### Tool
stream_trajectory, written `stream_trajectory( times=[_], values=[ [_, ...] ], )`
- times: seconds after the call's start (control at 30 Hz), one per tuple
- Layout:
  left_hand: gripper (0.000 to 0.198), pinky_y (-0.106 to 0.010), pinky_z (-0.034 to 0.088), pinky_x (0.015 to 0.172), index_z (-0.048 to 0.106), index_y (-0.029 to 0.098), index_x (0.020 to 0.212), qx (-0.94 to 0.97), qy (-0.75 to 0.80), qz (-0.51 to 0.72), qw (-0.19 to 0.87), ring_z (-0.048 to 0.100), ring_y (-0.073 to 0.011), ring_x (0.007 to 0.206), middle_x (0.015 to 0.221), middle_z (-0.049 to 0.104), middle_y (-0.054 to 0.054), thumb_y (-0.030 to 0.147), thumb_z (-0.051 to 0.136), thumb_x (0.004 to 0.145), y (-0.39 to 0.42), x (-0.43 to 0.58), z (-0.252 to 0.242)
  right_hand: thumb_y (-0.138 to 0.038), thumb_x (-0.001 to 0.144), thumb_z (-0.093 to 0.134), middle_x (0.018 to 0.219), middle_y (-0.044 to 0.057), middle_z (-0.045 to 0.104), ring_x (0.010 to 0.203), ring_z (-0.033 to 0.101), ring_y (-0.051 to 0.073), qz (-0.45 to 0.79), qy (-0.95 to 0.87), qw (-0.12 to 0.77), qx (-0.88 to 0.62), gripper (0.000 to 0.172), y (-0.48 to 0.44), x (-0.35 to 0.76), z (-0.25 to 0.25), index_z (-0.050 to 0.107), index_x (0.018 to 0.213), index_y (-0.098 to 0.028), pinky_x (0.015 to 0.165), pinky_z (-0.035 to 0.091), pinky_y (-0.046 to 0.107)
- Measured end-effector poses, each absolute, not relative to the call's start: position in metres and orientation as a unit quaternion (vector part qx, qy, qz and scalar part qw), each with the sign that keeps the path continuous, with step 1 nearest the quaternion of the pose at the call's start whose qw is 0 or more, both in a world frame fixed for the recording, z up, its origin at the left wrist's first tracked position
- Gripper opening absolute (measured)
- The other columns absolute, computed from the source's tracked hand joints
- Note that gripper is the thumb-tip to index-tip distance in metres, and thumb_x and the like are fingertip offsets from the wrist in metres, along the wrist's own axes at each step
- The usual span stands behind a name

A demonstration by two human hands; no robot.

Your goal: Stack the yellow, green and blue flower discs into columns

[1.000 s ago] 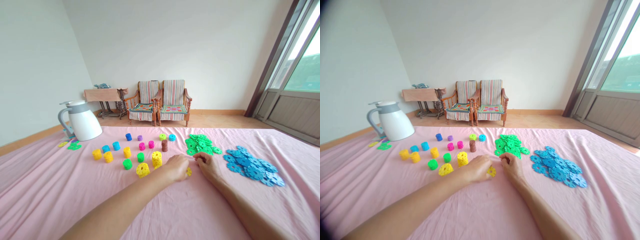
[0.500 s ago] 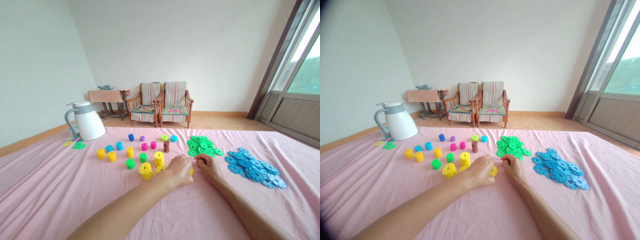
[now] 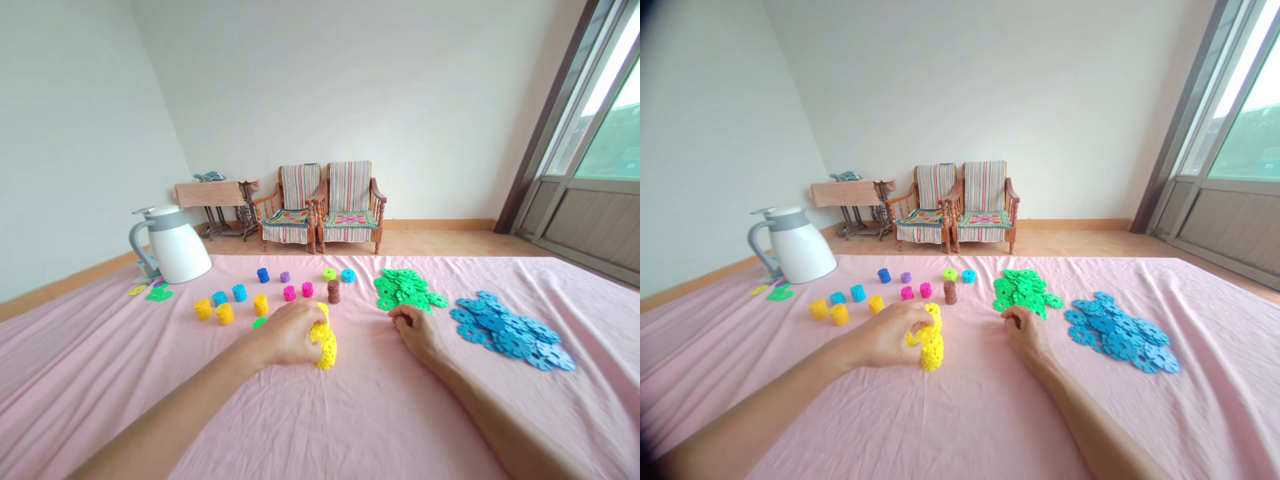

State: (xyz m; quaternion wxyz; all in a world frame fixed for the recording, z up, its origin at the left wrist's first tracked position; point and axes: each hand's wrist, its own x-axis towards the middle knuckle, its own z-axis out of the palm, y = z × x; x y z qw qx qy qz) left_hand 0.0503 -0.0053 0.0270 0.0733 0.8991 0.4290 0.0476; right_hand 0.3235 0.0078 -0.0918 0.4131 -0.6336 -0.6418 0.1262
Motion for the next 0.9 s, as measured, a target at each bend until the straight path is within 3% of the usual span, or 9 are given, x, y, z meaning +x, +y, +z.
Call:
stream_trajectory(
  times=[0.63,0.9],
  values=[
    [0.009,-0.027,0.037,0.062,0.056,0.019,0.069,0.915,0.401,0.035,0.031,0.055,-0.0216,0.082,0.081,0.057,-0.003,0.025,0.061,0.065,-0.002,0.055,0.011,-0.025,0.073,0.038,0.078,0.005,0.07,0.072,0.063,0.02,0.123,-0.651,0.409,-0.627,0.032,0.008,0.325,-0.095,0.069,0.078,-0.018,0.067,0.044,0.03],
    [0.023,-0.032,0.042,0.076,0.063,0.019,0.089,0.903,0.416,0.098,0.048,0.056,-0.0237,0.091,0.093,0.061,-0.004,0.018,0.058,0.066,-0.014,0.054,0.021,-0.026,0.072,0.039,0.077,0.005,0.07,0.072,0.063,0.02,0.124,-0.652,0.418,-0.621,0.031,0.011,0.327,-0.098,0.069,0.076,-0.018,0.067,0.044,0.03]
  ],
)
